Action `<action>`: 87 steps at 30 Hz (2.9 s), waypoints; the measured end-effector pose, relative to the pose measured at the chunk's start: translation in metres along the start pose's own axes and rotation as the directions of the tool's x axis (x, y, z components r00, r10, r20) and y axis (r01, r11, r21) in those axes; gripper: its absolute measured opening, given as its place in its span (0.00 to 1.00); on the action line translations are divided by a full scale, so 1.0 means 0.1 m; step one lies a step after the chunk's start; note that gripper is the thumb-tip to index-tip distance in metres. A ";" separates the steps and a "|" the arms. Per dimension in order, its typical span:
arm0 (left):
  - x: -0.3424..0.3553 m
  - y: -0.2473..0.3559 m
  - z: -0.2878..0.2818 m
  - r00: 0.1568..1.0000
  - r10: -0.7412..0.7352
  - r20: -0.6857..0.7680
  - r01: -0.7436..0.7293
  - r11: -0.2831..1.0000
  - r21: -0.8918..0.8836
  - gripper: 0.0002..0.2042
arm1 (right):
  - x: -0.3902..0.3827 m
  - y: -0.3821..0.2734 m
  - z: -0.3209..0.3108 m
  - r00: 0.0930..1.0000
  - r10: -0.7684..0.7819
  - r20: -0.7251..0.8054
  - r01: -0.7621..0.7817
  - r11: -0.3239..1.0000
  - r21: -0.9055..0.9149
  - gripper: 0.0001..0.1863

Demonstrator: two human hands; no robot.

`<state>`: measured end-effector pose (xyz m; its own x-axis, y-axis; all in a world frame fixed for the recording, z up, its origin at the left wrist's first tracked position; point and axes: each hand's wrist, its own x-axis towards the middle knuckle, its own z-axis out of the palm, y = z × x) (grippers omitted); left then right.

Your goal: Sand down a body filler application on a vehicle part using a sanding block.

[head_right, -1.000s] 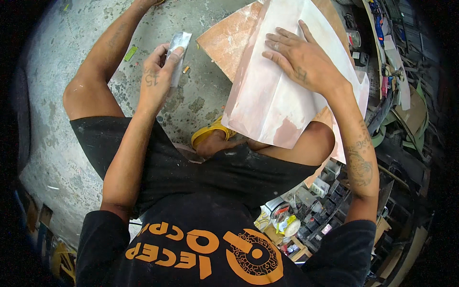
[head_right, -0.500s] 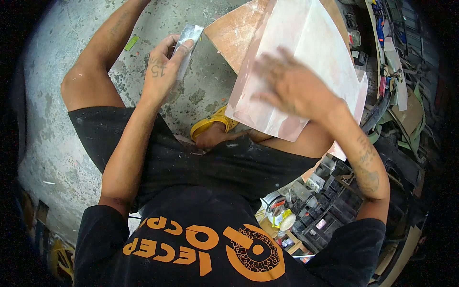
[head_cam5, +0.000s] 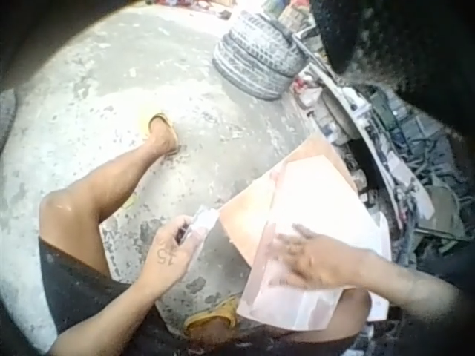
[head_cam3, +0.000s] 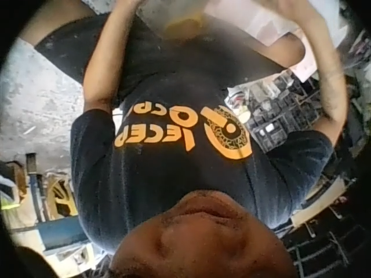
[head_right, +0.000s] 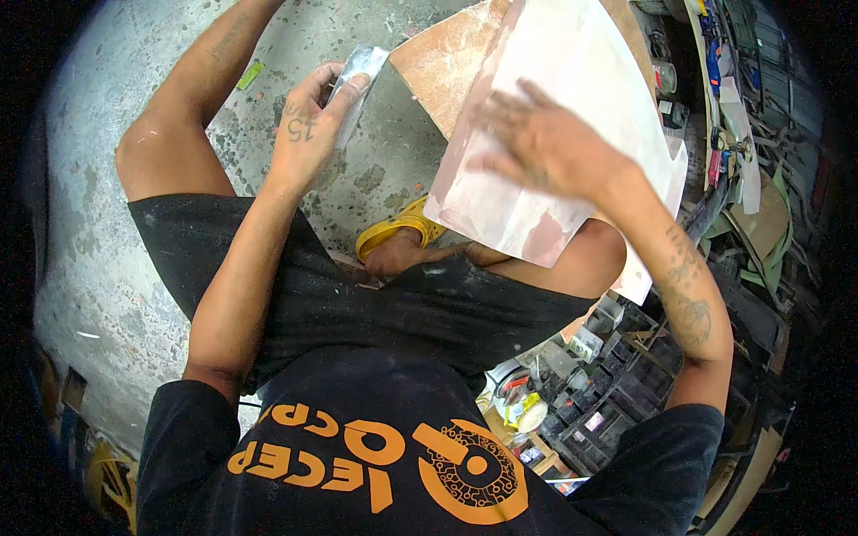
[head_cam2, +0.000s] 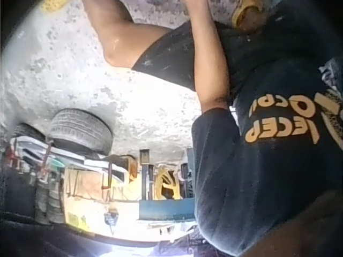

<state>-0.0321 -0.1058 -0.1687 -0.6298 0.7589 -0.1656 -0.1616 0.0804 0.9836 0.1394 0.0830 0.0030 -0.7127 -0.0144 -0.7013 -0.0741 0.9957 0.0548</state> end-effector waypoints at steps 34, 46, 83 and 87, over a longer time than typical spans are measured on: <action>-0.63 0.17 0.80 0.976 0.218 0.024 -0.218 0.976 -0.009 0.06 | 0.39 2.43 0.84 0.333 0.722 -0.606 -0.390 0.691 0.609 0.41; -0.74 0.26 0.72 0.987 0.143 0.079 -0.146 0.989 0.033 0.08 | 0.43 2.32 0.81 0.344 0.741 -0.577 -0.425 0.671 0.608 0.42; -0.42 0.15 0.83 0.985 0.154 0.079 -0.149 0.987 -0.063 0.09 | 0.38 2.43 0.84 0.283 0.731 -0.620 -0.399 0.678 0.617 0.39; -0.75 0.11 0.65 0.985 0.102 0.137 -0.084 0.988 -0.129 0.08 | 0.39 2.22 0.66 0.386 0.702 -0.599 -0.400 0.712 0.576 0.36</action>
<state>0.0625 -0.1199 -0.1408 -0.5331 0.8444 -0.0531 -0.2044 -0.0677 0.9765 0.1415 0.3092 -0.0587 -0.7448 0.6385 0.1940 0.6346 0.7676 -0.0897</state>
